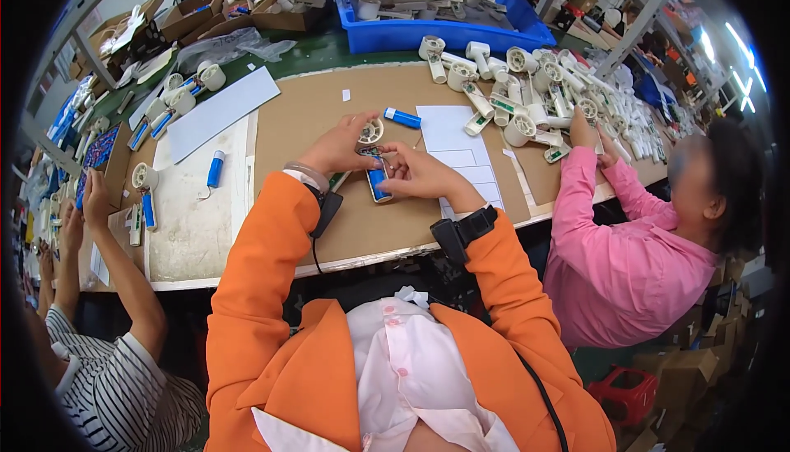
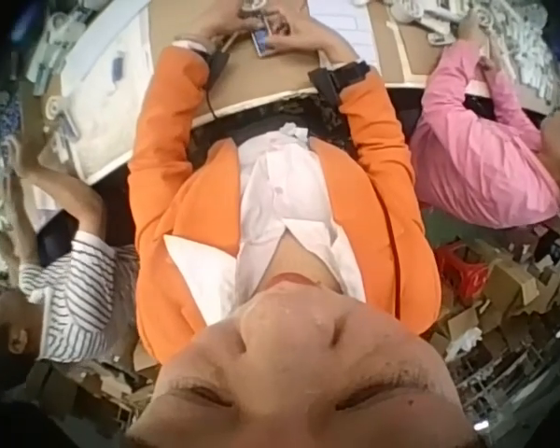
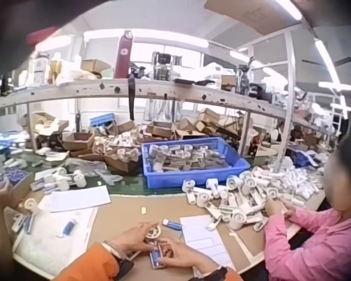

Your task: The person picks up a battery and a fan housing, inserts the battery, and connects the wires. They then place a cover over the battery compartment and set the assembled unit aside before repeating the process.

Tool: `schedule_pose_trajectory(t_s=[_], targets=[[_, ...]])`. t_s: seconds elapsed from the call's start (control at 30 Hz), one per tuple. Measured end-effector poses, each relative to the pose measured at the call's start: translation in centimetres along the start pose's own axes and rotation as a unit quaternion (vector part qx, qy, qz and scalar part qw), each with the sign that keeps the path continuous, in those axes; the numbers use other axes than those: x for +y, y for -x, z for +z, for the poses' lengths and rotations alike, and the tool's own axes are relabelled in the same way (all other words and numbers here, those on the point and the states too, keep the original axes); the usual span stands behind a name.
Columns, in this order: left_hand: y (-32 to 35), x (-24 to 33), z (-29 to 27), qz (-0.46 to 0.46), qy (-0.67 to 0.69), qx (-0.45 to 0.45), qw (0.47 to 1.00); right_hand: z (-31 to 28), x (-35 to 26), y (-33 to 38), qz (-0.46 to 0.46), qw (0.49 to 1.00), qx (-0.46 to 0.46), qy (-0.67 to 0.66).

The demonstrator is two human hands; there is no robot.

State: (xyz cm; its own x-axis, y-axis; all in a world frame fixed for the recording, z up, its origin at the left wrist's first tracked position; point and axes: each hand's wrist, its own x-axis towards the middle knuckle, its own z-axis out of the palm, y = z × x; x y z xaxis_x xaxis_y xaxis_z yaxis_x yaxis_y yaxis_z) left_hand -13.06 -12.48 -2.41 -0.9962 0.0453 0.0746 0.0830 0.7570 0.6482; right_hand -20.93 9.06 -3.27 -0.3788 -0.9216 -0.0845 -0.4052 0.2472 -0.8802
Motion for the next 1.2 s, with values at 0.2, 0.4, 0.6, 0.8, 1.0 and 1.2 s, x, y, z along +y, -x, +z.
schedule_pose_trajectory(t_s=[0.2, 0.4, 0.6, 0.8, 1.0, 1.2], targets=[[0.4, -0.3, 0.8, -0.021, 0.061, 0.015, 0.998, 0.5, 1.8, 0.0, -0.009, 0.997, 0.043, -0.062], [0.9, -0.5, 0.6, 0.019, 0.037, -0.012, 0.999, 2.3, 0.4, 0.6, -0.015, 0.997, 0.069, -0.013], [2.6, 1.8, 0.4, 0.011, 0.053, -0.022, 0.998, 1.6, 0.6, 1.9, -0.025, 0.998, 0.036, -0.040], [4.0, 2.7, 0.5, -0.037, -0.034, 0.022, 0.999, -0.3, 1.8, 2.4, 0.023, 0.990, 0.067, -0.120], [4.8, 3.2, 1.5, -0.003, -0.089, 0.072, 0.993, 0.6, -0.9, 2.3, 0.039, 0.986, 0.128, 0.101], [4.6, 4.2, 1.1, -0.052, -0.049, 0.034, 0.997, 3.0, -2.0, 2.3, -0.094, 0.869, 0.249, 0.417]])
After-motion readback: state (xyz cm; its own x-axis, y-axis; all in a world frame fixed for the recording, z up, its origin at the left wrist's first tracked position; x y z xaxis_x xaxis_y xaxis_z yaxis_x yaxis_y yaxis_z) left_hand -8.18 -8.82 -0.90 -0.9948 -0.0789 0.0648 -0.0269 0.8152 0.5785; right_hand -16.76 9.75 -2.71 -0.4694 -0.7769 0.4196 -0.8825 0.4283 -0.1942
